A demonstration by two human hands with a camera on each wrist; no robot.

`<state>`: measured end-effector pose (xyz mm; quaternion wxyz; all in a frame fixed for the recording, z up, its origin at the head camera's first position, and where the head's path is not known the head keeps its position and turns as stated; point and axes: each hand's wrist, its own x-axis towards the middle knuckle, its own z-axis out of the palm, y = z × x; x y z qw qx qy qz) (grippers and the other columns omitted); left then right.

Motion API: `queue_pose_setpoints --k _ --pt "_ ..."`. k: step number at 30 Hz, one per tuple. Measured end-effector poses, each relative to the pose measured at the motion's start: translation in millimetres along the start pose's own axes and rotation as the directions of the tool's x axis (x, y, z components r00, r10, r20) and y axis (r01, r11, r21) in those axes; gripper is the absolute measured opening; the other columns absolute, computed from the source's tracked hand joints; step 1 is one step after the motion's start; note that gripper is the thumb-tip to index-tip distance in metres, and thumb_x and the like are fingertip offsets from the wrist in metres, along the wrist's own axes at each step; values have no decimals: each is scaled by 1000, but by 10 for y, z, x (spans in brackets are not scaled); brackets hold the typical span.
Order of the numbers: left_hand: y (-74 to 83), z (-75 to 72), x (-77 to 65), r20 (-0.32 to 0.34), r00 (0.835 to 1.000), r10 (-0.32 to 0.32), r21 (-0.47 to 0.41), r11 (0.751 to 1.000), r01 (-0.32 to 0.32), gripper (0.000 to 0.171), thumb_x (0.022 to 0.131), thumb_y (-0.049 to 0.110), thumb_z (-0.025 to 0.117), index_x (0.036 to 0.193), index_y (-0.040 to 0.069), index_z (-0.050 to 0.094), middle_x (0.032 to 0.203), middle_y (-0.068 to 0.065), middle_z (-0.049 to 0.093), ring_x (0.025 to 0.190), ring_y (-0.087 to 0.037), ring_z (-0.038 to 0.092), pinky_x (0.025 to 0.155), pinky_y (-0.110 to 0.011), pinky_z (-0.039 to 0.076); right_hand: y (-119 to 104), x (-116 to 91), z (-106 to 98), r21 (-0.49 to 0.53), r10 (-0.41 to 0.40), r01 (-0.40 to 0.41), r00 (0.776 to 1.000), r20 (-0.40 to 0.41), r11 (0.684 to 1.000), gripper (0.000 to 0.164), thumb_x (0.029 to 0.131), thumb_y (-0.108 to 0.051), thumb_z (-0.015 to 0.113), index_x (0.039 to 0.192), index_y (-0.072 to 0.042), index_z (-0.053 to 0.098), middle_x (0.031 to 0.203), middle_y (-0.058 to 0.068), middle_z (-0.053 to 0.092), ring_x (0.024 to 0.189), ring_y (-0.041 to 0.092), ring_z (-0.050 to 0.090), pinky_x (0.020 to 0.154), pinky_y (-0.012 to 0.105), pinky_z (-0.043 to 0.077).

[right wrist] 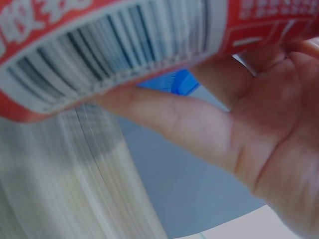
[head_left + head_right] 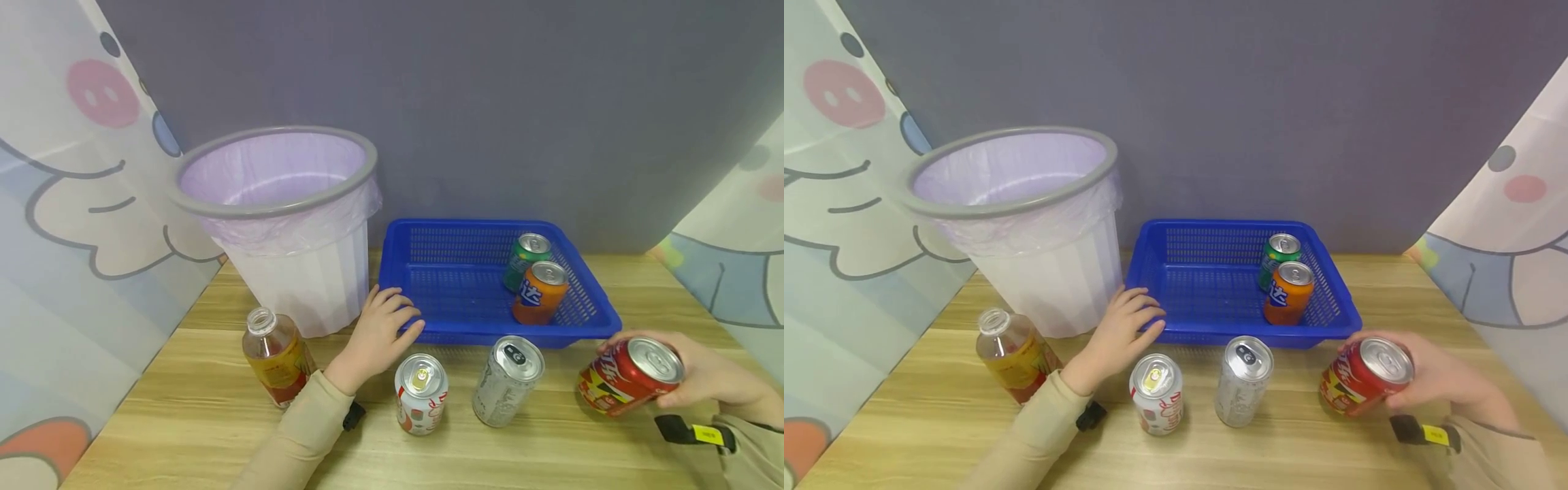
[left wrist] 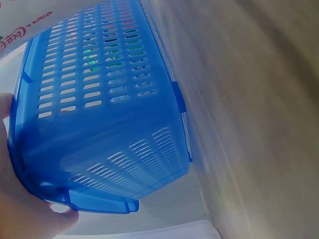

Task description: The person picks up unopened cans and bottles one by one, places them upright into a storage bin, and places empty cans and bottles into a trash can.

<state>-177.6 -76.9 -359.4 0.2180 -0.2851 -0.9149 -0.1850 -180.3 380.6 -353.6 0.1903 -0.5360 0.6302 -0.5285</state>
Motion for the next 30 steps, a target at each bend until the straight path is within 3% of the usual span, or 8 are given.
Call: queue_pose_setpoints --k 13,20,30 --pt "-3 7 -10 -6 1000 6 8 1000 -6 26 93 33 52 98 15 69 105 0 65 120 -28 50 106 -61 28 -83 121 -4 -75 -49 48 999 -9 996 66 73 15 62 130 20 32 135 21 48 121 21 54 89 26 51" --pt "-8 7 -2 -13 1000 13 29 999 -13 27 93 34 51 97 15 69 104 0 65 120 -28 50 105 -61 29 -81 191 -17 -34 -96 98 994 56 995 69 74 16 60 133 21 25 139 23 42 127 24 48 93 29 50" --pt "1 4 -7 -5 1000 6 17 1000 -6 27 93 34 51 97 15 70 105 0 65 120 -27 50 107 -60 27 -82 267 32 -65 -80 83 996 42 994 67 74 13 62 132 20 28 137 21 46 124 23 51 90 29 51"
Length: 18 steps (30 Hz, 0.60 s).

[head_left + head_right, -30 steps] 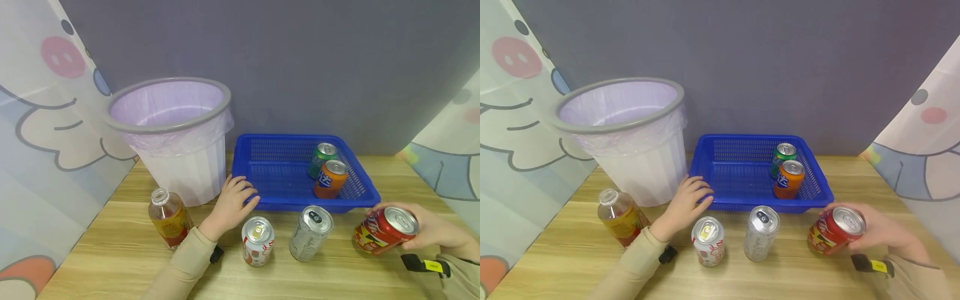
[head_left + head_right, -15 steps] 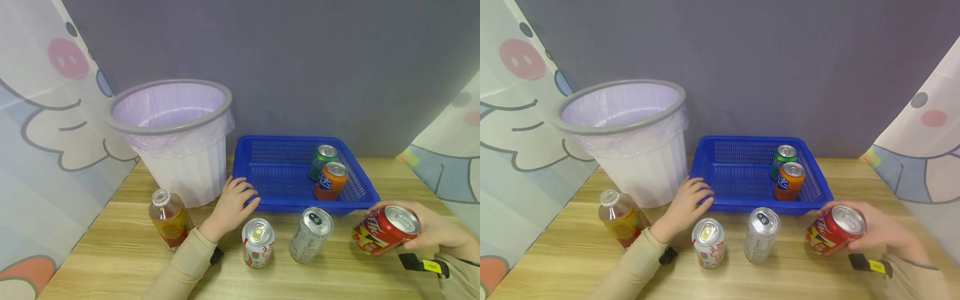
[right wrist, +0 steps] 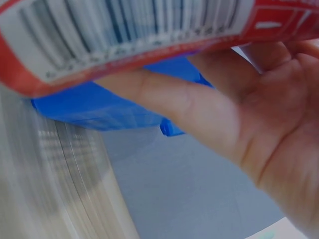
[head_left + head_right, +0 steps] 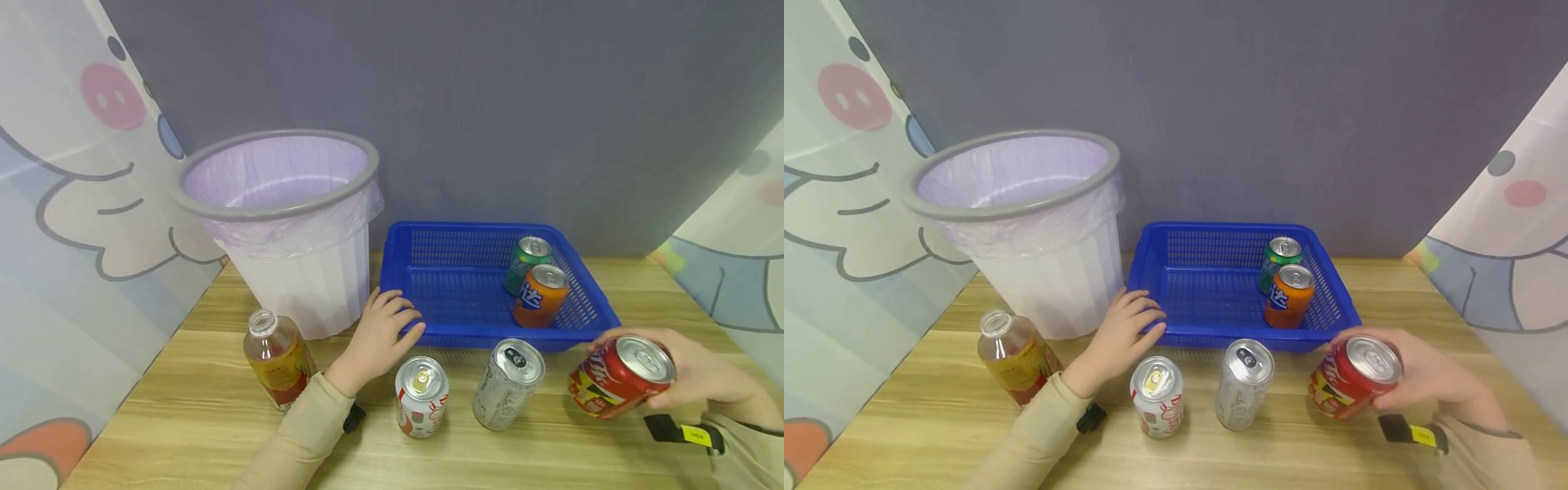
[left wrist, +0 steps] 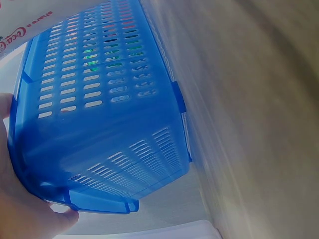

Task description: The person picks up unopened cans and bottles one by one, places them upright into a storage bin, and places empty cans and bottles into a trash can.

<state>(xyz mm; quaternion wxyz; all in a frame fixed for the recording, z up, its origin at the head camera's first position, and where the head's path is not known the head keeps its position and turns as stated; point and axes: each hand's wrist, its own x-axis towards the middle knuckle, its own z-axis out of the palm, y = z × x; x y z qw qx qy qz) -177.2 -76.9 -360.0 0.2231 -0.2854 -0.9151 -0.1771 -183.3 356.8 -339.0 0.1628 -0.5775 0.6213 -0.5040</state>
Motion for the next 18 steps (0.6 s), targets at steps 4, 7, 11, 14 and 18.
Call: queue_pose_setpoints --k 4,7,11,14,18 --pt "2 1 4 -3 1000 4 -8 1000 -4 27 93 34 51 96 14 70 104 -1 65 119 -27 51 106 -61 28 4 32 14 -10 -11 11 1000 1 1000 67 75 11 63 132 20 28 137 20 46 123 23 51 90 29 51" --pt "-2 6 6 -2 1000 5 -3 1000 -5 27 93 34 51 96 14 70 104 -1 65 118 -27 51 106 -61 29 8 64 22 -1 -32 32 999 10 999 68 74 11 63 131 21 28 137 21 46 124 24 51 91 29 51" --pt "-5 8 6 -2 1000 2 -4 1000 -2 28 93 34 51 96 14 70 104 -1 65 119 -27 51 106 -61 28 9 126 29 -26 -49 49 999 8 998 67 74 9 65 130 21 30 136 21 47 123 24 51 91 29 51" --pt "-6 7 5 -2 1000 -1 -5 1000 1 28 93 34 51 97 13 70 104 -1 65 119 -27 51 106 -61 28 14 176 36 -34 -59 60 998 11 998 65 75 7 66 130 20 32 135 21 48 123 24 51 92 28 50" --pt "-2 3 3 2 1000 -4 -9 1000 4 28 93 34 51 97 13 70 104 -1 65 119 -27 50 107 -60 27 23 230 49 -18 -77 77 997 25 997 65 76 6 65 130 20 32 135 21 47 122 25 51 92 30 51"
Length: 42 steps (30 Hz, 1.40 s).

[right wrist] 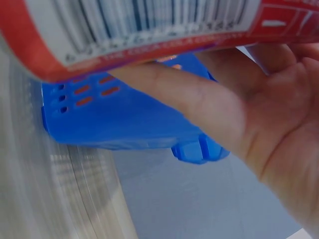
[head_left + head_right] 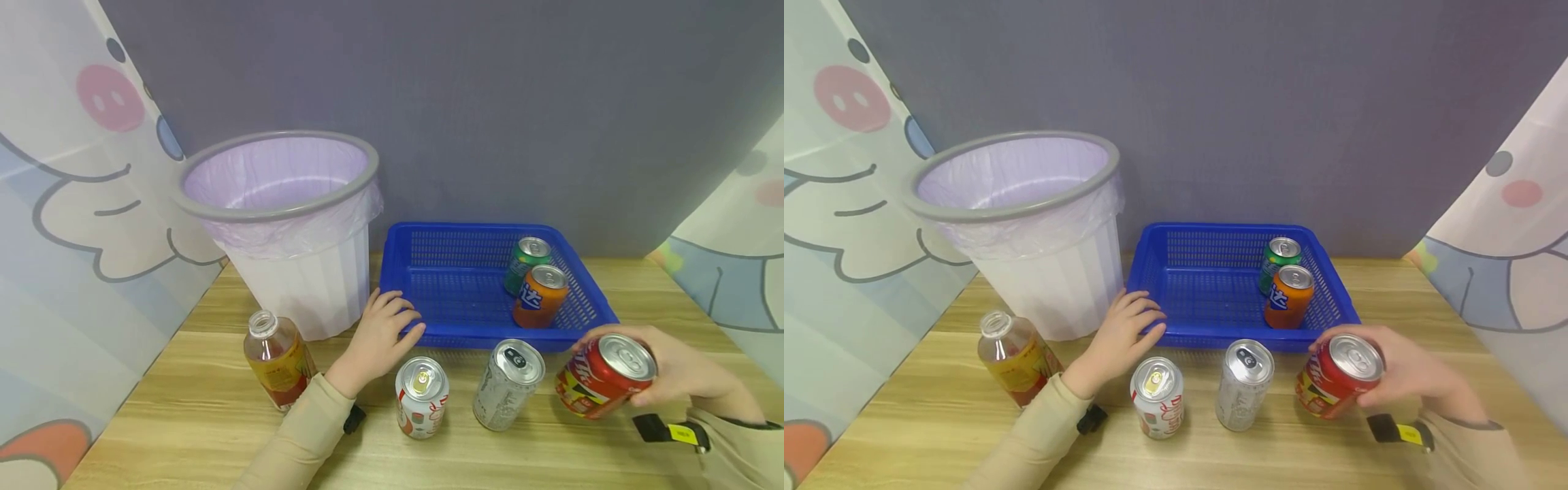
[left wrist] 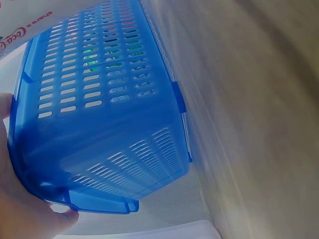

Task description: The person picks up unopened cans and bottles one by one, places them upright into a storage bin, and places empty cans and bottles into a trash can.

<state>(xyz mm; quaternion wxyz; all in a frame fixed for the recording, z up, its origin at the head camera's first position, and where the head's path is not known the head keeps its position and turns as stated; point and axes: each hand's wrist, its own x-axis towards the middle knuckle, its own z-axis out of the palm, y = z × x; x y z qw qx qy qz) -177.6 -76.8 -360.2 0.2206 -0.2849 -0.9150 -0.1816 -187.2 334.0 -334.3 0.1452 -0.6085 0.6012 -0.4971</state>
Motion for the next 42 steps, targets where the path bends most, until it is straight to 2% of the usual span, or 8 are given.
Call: queue_pose_setpoints --k 15,20,25,35,42 --pt "1 -3 -2 0 1000 0 6 1000 0 28 94 35 50 97 15 70 105 0 65 120 -27 50 107 -60 28 -108 179 -41 -23 -24 24 1000 8 999 63 77 6 64 129 20 32 133 22 48 121 26 52 89 33 53" --pt "0 -1 -3 0 1000 0 12 1000 0 28 94 35 51 96 15 70 105 0 65 120 -27 50 107 -60 28 -170 238 -84 -11 -18 19 1000 17 1000 62 78 5 64 129 20 33 132 22 49 121 26 52 91 32 52" --pt "5 -11 -3 -4 1000 2 -1 1000 -2 27 93 34 51 96 14 70 105 -1 65 120 -28 50 107 -61 27 -234 297 -137 -52 -18 19 1000 9 998 61 78 3 66 128 20 35 131 21 50 120 23 53 91 28 51" --pt "-4 -4 0 -10 1000 8 7 1000 -8 27 93 35 51 96 15 70 104 -1 65 119 -28 50 106 -61 28 -377 426 -273 -157 43 -45 999 -15 987 64 70 6 70 126 17 39 129 15 54 117 17 56 87 23 52" --pt "-6 -5 7 -9 1000 7 8 1000 -7 28 93 34 51 96 14 70 104 0 65 118 -27 51 106 -61 28 -398 531 -359 -150 42 -44 999 -13 988 65 69 8 70 126 17 40 127 14 56 112 18 60 85 24 53"
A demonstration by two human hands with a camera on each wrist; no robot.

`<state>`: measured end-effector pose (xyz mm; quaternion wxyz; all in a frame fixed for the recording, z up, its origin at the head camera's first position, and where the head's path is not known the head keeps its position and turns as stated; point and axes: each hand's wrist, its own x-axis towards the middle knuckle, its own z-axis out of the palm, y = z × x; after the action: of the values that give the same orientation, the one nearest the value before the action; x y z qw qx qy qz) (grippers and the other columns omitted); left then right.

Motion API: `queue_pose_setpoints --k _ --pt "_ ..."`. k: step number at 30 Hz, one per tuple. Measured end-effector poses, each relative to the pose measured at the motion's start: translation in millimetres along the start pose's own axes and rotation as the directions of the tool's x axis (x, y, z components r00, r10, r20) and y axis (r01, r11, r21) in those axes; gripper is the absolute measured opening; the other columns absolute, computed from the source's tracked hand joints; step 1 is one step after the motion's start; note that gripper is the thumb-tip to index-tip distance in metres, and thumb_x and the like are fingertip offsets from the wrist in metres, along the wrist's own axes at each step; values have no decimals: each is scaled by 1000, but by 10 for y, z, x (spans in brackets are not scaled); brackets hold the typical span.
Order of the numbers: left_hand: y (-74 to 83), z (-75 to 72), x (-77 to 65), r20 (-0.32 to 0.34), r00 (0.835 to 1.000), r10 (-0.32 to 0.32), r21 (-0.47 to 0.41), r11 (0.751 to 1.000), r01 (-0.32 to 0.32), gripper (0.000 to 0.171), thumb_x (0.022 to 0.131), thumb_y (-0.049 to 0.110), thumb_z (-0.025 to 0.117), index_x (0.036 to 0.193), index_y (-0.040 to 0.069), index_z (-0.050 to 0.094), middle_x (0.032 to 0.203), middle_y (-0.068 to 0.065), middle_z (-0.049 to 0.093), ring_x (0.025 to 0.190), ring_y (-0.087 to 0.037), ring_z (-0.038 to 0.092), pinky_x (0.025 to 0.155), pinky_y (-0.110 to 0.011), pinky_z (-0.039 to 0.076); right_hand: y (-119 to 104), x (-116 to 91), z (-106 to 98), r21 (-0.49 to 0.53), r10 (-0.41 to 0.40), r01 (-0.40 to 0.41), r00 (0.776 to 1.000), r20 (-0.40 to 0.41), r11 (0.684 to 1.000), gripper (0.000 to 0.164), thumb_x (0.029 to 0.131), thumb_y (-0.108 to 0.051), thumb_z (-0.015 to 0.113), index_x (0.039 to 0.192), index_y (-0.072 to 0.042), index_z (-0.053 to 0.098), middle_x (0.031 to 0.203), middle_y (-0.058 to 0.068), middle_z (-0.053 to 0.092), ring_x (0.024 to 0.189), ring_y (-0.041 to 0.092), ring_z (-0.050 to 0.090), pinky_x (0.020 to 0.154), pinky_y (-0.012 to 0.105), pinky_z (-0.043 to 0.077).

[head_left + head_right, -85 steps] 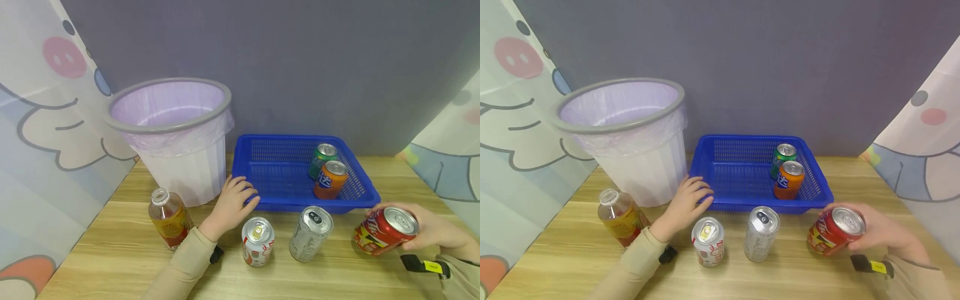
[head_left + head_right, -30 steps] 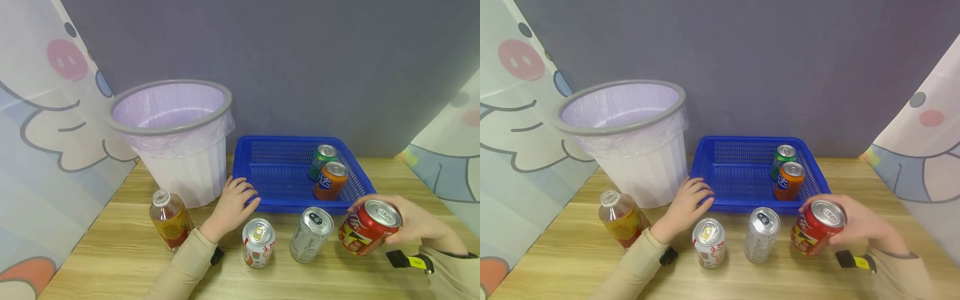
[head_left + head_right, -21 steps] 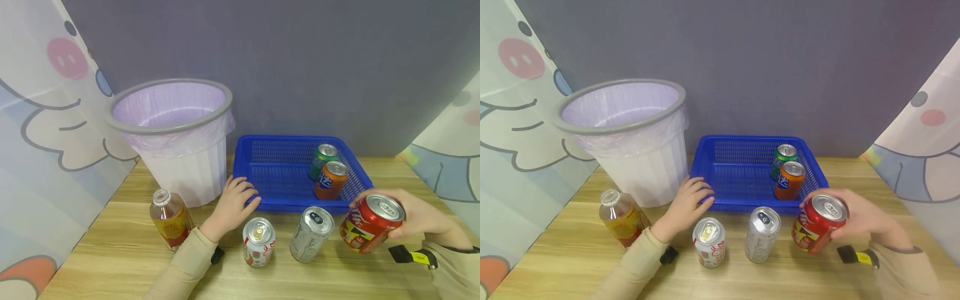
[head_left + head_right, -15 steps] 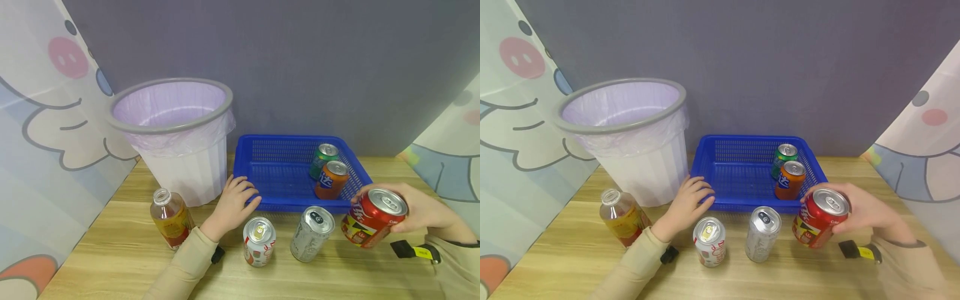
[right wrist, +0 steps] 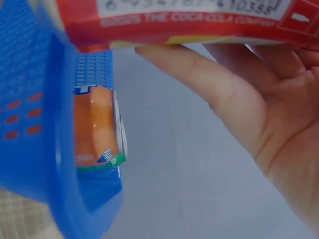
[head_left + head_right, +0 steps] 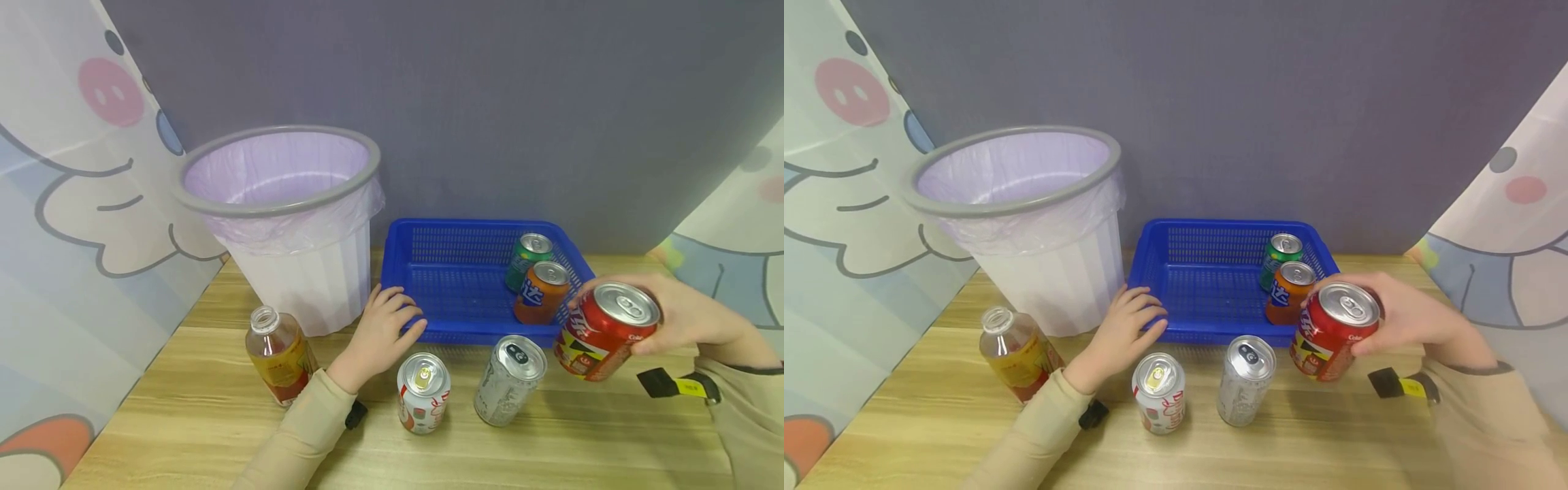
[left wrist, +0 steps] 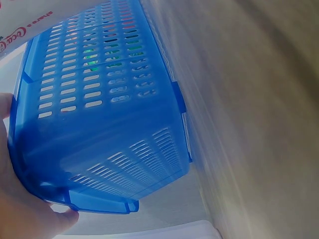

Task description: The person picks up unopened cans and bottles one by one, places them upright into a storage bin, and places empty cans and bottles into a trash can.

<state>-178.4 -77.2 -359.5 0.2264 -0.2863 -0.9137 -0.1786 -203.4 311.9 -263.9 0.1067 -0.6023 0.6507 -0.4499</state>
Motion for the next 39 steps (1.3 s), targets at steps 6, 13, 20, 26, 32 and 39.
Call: queue_pose_setpoints --k 6,13,20,26,32,39 --pt "5 -2 -6 10 1000 -13 -7 1000 13 28 93 35 51 96 14 70 104 -1 65 119 -27 50 108 -60 26 13 96 -78 -4 7 -7 1000 7 1000 67 66 9 71 126 17 40 124 13 59 110 18 61 85 24 53" --pt "0 12 -13 14 1000 -11 4 1000 11 28 93 35 51 97 15 70 105 -1 65 120 -28 50 107 -60 27 15 220 -154 -70 45 -45 999 -5 997 69 64 8 73 126 12 44 121 7 62 106 13 63 81 22 54" --pt "-9 6 -27 -3 1000 -1 -3 1000 1 28 93 35 51 96 15 70 103 -1 65 119 -28 50 106 -61 28 -34 388 -210 -135 119 -124 992 -39 983 67 62 9 72 124 3 49 116 0 64 100 10 64 76 22 55" --pt "-27 26 -29 -25 1000 12 -1 1000 -12 33 95 39 47 94 15 70 102 0 65 117 -29 51 104 -61 29 -39 527 -233 -173 193 -199 980 -50 965 64 63 6 72 123 -4 53 111 -4 66 96 9 65 76 23 55" --pt "-9 13 -18 1 1000 -3 1 1000 3 30 94 37 49 96 15 70 104 0 65 119 -27 50 106 -61 28 9 632 -252 -197 195 -204 979 -65 959 60 65 4 72 121 -8 55 109 -7 66 95 6 64 77 20 53" --pt "-7 11 -15 11 1000 -9 5 1000 9 30 94 36 49 97 15 70 105 0 65 120 -27 50 107 -60 27 73 765 -282 -218 238 -249 968 -72 944 57 66 4 71 119 -12 56 107 -10 66 94 5 64 77 22 54"
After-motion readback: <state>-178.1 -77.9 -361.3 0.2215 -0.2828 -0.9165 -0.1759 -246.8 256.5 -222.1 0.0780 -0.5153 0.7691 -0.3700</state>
